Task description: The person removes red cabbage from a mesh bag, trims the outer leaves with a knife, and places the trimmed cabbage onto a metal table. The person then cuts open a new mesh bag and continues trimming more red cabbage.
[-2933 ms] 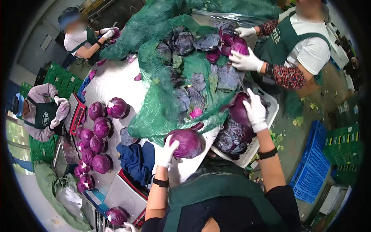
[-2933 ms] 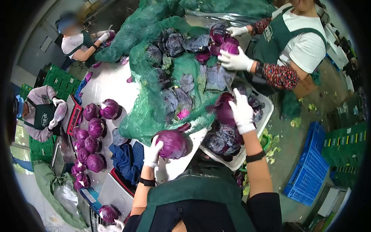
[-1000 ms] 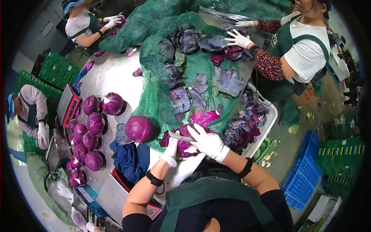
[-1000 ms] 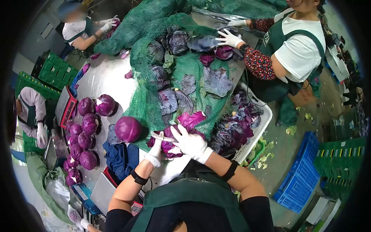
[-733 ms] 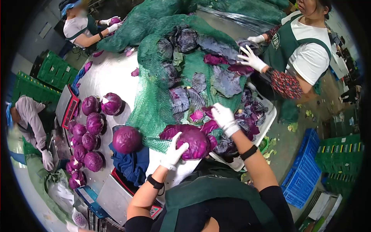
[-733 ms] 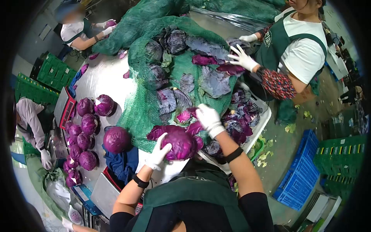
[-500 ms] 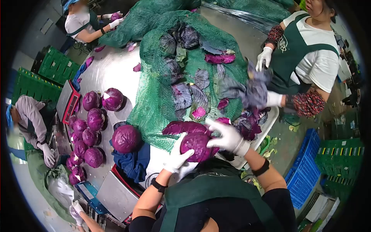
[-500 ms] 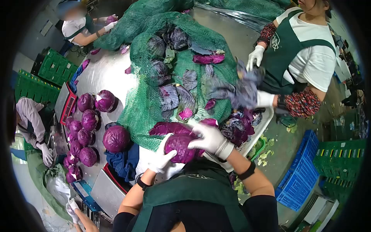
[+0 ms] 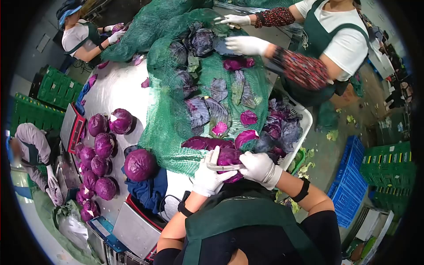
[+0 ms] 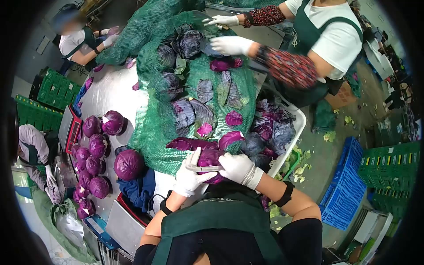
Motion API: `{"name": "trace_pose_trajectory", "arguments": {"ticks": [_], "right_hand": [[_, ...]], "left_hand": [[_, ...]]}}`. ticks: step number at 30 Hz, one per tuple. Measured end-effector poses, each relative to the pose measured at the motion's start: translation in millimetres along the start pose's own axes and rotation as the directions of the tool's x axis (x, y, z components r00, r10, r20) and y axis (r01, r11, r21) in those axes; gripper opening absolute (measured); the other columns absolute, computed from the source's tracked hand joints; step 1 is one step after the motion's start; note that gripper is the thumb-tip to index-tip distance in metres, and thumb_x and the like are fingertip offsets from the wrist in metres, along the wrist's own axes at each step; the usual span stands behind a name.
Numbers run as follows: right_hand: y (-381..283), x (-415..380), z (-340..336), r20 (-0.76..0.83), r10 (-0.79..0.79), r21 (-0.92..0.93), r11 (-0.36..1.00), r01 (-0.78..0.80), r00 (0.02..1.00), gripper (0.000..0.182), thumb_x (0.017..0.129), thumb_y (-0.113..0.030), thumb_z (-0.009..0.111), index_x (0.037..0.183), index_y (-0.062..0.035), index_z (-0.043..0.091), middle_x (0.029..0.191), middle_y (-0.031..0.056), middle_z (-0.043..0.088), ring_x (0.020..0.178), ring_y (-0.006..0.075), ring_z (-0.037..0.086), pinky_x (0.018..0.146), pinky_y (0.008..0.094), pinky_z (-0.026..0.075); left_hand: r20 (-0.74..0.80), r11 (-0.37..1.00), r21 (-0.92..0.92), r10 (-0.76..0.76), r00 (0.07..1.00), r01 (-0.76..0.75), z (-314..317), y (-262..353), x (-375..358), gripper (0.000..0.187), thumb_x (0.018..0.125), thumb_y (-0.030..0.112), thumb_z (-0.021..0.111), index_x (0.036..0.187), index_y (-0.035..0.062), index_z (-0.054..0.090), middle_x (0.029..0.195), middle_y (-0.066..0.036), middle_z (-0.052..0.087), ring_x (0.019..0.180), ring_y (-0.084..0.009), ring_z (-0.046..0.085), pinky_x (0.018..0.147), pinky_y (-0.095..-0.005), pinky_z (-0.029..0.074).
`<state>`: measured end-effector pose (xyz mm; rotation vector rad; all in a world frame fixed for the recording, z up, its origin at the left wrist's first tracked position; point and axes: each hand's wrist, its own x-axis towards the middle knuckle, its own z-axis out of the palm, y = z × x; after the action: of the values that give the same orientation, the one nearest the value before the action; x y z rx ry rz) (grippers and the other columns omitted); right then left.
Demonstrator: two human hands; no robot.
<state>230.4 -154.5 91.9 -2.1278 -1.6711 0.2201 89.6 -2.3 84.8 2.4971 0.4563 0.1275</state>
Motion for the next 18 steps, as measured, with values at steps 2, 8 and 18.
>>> {"name": "trace_pose_trajectory", "arguments": {"ticks": [2, 8, 18], "right_hand": [[13, 4, 6, -0.077, 0.041, 0.045, 0.998, -0.038, 0.996, 0.026, 0.075, -0.029, 0.062, 0.071, -0.008, 0.048, 0.063, 0.0105, 0.051, 0.053, 0.0271, 0.055, 0.048, 0.0393, 0.045], [97, 15, 4, 0.004, 0.496, -0.075, 0.866, -0.494, 0.868, 0.029, 0.076, -0.033, 0.065, 0.079, -0.0054, 0.056, 0.072, 0.0107, 0.059, 0.064, 0.0291, 0.06, 0.059, 0.0379, 0.049], [0, 30, 12, -0.003, -0.101, 0.178, 0.979, 0.099, 0.995, 0.02, 0.076, -0.024, 0.063, 0.087, -0.01, 0.055, 0.076, 0.0091, 0.052, 0.06, 0.0255, 0.058, 0.051, 0.0331, 0.047]], "left_hand": [[0.057, 0.955, -0.249, -0.149, 0.987, 0.159, -5, -3, -1, 0.097, 0.064, 0.05, 0.073, 0.133, -0.0043, 0.032, 0.122, -0.027, 0.047, 0.111, -0.0414, 0.048, 0.095, -0.0403, 0.038], [0.141, 0.767, -0.639, 0.034, 0.989, 0.065, -6, -50, -23, 0.093, 0.062, 0.03, 0.079, 0.134, -0.0023, 0.031, 0.136, -0.024, 0.033, 0.129, -0.0342, 0.031, 0.107, -0.0395, 0.025], [-0.009, 0.938, -0.343, 0.047, 0.999, -0.047, 19, -34, -23, 0.088, 0.066, 0.035, 0.074, 0.135, -0.0019, 0.031, 0.138, -0.025, 0.03, 0.128, -0.0384, 0.03, 0.106, -0.0445, 0.024]]}}
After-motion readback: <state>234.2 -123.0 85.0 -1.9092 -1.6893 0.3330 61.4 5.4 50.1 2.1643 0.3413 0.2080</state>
